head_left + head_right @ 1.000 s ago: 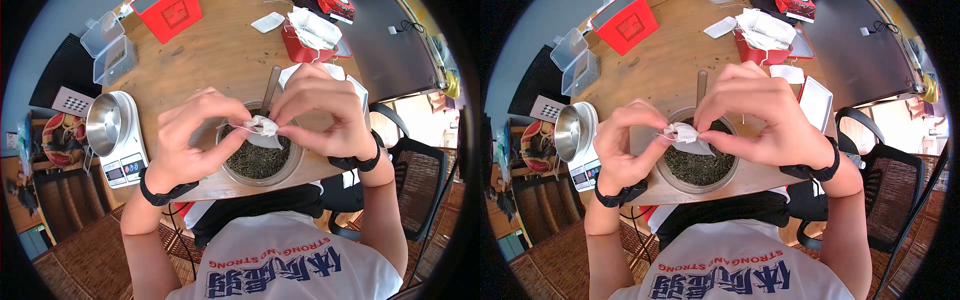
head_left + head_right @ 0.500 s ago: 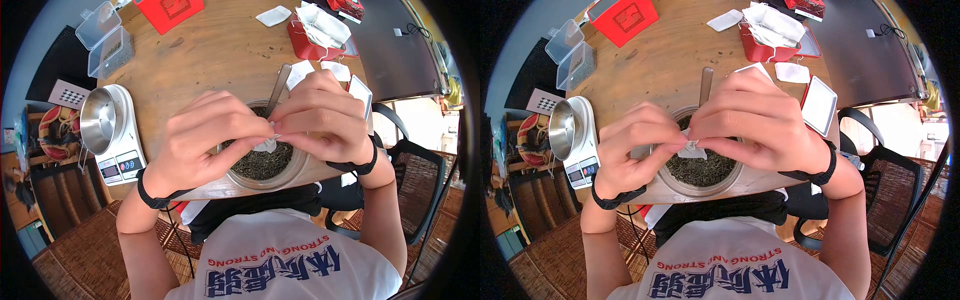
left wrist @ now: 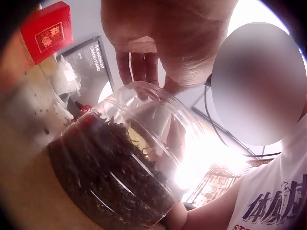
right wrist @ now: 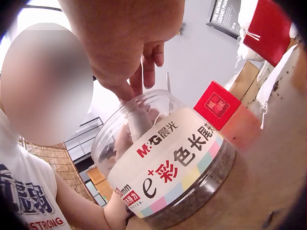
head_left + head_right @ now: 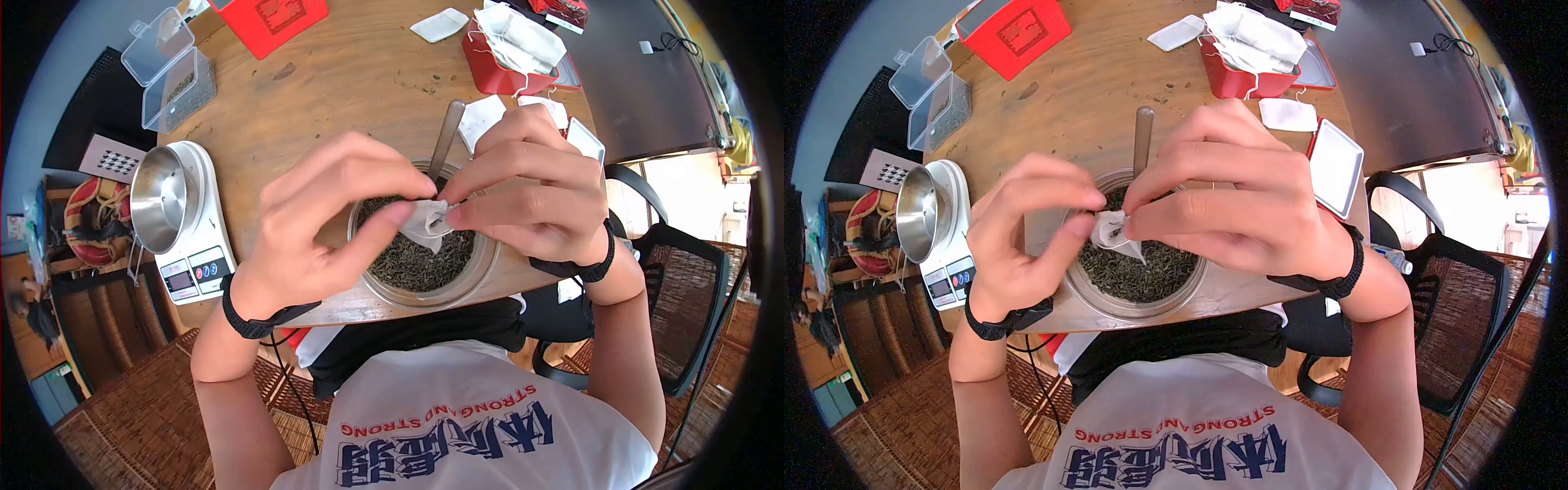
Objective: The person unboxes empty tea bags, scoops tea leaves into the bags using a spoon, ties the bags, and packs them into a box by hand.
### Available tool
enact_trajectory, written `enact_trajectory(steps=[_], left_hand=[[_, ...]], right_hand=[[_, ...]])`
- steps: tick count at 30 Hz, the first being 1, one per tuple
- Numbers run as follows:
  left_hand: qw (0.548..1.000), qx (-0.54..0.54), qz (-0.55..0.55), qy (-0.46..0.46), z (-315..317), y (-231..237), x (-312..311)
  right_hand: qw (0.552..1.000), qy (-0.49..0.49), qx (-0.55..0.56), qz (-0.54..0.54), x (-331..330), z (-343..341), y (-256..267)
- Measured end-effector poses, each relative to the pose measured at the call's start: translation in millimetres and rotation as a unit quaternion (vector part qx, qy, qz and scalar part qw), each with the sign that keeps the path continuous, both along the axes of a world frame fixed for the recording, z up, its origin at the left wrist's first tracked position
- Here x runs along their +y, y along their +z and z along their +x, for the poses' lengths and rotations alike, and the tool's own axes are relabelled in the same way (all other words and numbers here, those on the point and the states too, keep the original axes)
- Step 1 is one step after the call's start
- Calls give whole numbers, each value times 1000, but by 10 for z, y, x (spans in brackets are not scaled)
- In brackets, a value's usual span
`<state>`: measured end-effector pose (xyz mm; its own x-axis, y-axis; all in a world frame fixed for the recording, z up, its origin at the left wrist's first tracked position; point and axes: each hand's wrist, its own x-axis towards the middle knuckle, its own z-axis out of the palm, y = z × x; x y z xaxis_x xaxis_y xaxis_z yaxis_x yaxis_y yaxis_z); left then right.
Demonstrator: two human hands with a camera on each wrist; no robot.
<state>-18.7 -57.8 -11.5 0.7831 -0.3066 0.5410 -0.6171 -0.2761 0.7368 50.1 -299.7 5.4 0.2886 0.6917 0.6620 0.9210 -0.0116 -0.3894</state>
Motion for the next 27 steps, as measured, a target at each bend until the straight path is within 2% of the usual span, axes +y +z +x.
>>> enact_trajectory(steps=[3, 5, 10, 12, 16, 17, 18, 20, 22, 24, 26, 27], left_hand=[[999, -46, 4, 10, -24, 18, -36], [995, -87, 52, 5, -15, 42, -36], [992, -100, 72, 7, -27, 33, -7], [990, -115, 86, -4, -7, 25, 12], [994, -95, 51, 7, -16, -23, 13], [995, -92, 31, 9, -15, -30, 7], [995, -99, 26, 11, -1, -31, 6], [995, -92, 28, -6, 6, -36, 15], [995, -93, 30, -7, 8, -17, 14], [995, -93, 29, -7, -1, -9, 5], [995, -90, 35, -1, -1, -9, 3], [995, -92, 32, 1, 2, -14, 1]], right_hand=[[1000, -5, -2, 6, 3, -12, -18], [1000, -11, 2, 11, 6, -16, -27], [999, -13, 34, 3, 24, -26, -30], [992, 6, 124, -4, 34, -2, -14], [979, 14, 205, 2, 0, 38, -19], [939, -1, 339, 51, -26, 27, -57], [882, -16, 462, 96, -52, 42, -80], [874, 5, 474, 106, -72, 101, -113], [811, 10, 573, 117, -70, 94, -81], [802, -1, 589, 97, -100, 112, -81], [770, -2, 627, 117, -121, 133, -121], [772, -2, 626, 114, -125, 151, -112]])
